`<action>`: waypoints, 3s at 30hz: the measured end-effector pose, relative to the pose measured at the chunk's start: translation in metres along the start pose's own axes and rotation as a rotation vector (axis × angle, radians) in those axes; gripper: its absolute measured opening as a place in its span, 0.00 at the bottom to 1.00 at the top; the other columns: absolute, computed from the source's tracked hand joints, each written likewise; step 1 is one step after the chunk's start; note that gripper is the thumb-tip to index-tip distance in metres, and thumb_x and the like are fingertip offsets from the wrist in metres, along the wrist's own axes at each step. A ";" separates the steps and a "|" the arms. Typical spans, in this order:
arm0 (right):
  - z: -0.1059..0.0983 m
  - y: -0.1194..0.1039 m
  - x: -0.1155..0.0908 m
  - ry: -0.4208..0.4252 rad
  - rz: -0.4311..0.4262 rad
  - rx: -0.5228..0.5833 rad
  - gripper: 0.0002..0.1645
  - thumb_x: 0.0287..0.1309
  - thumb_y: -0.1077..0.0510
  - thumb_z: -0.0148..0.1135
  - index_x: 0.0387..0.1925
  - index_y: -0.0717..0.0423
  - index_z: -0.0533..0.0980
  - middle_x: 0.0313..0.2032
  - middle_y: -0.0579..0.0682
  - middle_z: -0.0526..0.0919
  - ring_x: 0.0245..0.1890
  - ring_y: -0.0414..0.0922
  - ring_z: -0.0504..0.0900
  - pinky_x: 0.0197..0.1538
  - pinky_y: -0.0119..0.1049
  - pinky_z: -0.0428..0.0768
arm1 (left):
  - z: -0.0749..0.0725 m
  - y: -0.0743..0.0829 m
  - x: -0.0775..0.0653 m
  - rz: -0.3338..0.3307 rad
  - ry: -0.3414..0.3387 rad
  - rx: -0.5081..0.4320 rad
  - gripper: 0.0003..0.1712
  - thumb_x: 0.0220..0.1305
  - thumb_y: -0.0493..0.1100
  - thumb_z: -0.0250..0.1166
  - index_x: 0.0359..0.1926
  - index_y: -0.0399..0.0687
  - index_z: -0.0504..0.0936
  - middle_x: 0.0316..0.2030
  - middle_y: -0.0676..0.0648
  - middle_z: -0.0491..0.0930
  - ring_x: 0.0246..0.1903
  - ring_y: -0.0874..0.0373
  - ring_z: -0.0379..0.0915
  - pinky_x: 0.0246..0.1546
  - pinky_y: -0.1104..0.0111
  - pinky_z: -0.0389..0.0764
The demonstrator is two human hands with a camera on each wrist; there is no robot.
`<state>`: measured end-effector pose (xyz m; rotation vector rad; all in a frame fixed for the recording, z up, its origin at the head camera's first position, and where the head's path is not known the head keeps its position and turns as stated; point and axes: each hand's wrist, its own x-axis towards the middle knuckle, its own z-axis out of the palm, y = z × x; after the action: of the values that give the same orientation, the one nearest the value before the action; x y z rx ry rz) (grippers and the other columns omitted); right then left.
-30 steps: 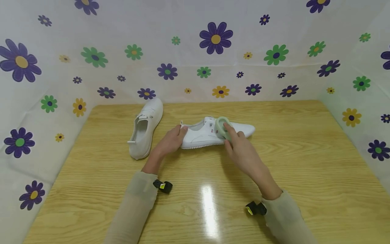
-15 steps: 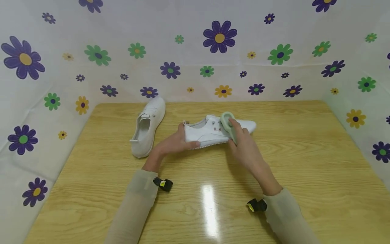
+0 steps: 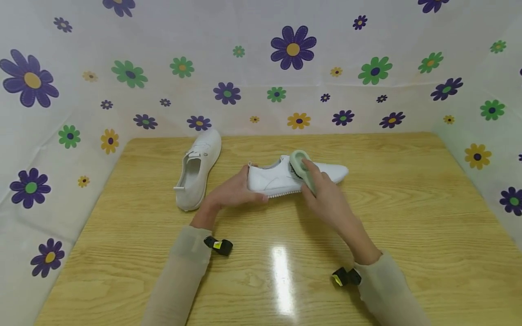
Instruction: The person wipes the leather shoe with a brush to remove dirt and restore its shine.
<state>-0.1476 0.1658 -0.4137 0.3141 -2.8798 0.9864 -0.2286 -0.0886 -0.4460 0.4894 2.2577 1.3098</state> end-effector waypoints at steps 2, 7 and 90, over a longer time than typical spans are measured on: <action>0.003 -0.008 -0.004 -0.034 -0.036 0.008 0.36 0.71 0.56 0.55 0.75 0.48 0.55 0.45 0.64 0.77 0.29 0.50 0.74 0.29 0.40 0.73 | 0.000 0.001 0.000 0.014 -0.024 -0.048 0.62 0.49 0.48 0.79 0.73 0.38 0.47 0.59 0.40 0.66 0.54 0.49 0.67 0.58 0.58 0.68; 0.014 -0.027 -0.011 -0.139 -0.128 0.010 0.36 0.71 0.57 0.56 0.75 0.46 0.55 0.43 0.61 0.77 0.26 0.45 0.71 0.25 0.36 0.71 | 0.003 0.000 0.005 0.143 -0.113 -0.117 0.40 0.55 0.41 0.75 0.66 0.45 0.64 0.56 0.44 0.74 0.51 0.52 0.74 0.55 0.61 0.74; 0.005 -0.008 -0.006 -0.230 -0.169 -0.173 0.38 0.74 0.55 0.46 0.78 0.56 0.46 0.56 0.70 0.75 0.28 0.48 0.79 0.26 0.38 0.78 | 0.006 -0.006 0.002 0.124 -0.206 -0.015 0.51 0.62 0.44 0.70 0.74 0.43 0.46 0.61 0.40 0.62 0.54 0.50 0.64 0.56 0.59 0.68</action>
<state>-0.1398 0.1573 -0.4136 0.6850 -3.0492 0.7098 -0.2270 -0.0863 -0.4538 0.7345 2.0748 1.2718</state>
